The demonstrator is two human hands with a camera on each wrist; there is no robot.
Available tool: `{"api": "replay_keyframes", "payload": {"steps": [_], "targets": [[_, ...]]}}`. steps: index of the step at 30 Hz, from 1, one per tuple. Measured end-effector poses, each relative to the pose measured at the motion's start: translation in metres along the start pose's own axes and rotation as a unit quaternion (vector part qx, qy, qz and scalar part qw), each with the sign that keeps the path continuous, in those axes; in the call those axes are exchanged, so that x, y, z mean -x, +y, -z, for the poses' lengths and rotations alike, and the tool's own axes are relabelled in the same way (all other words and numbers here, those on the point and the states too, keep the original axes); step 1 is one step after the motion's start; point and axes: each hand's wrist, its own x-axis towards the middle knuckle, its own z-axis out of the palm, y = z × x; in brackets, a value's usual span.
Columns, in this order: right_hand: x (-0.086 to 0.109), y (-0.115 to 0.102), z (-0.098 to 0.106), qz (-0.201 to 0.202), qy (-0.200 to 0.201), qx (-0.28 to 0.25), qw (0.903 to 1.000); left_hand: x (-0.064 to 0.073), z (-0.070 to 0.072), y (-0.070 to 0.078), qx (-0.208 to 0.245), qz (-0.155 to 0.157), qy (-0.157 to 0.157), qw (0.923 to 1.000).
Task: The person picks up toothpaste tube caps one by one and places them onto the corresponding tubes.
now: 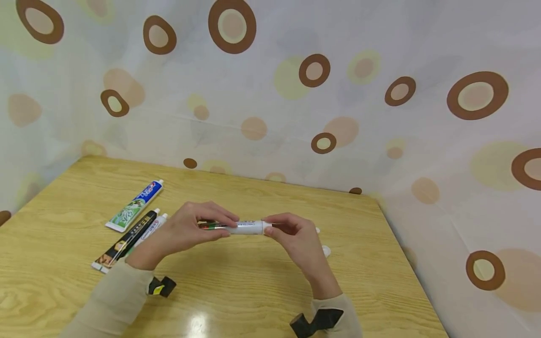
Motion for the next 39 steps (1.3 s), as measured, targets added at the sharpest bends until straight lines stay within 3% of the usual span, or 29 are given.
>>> {"api": "replay_keyframes", "payload": {"steps": [8,11,21,29,39], "targets": [[-0.003,0.007,-0.001,-0.016,-0.001,-0.014,0.9998,0.0,0.001,-0.007,-0.017,-0.029,-0.019,0.9993],[-0.003,0.008,0.0,-0.027,-0.002,-0.012,0.9996,-0.003,0.0,-0.01,-0.02,-0.027,-0.027,0.9991],[-0.016,0.005,0.014,-0.052,-0.029,0.051,0.9969,-0.025,0.004,-0.015,-0.074,-0.037,-0.051,0.9953],[-0.029,0.008,0.022,-0.064,-0.033,0.091,0.9933,-0.046,0.006,-0.019,-0.079,0.002,-0.082,0.9935],[-0.043,0.019,0.028,-0.096,-0.02,0.077,0.9922,-0.061,0.008,-0.028,-0.11,0.013,-0.123,0.9862]]}}
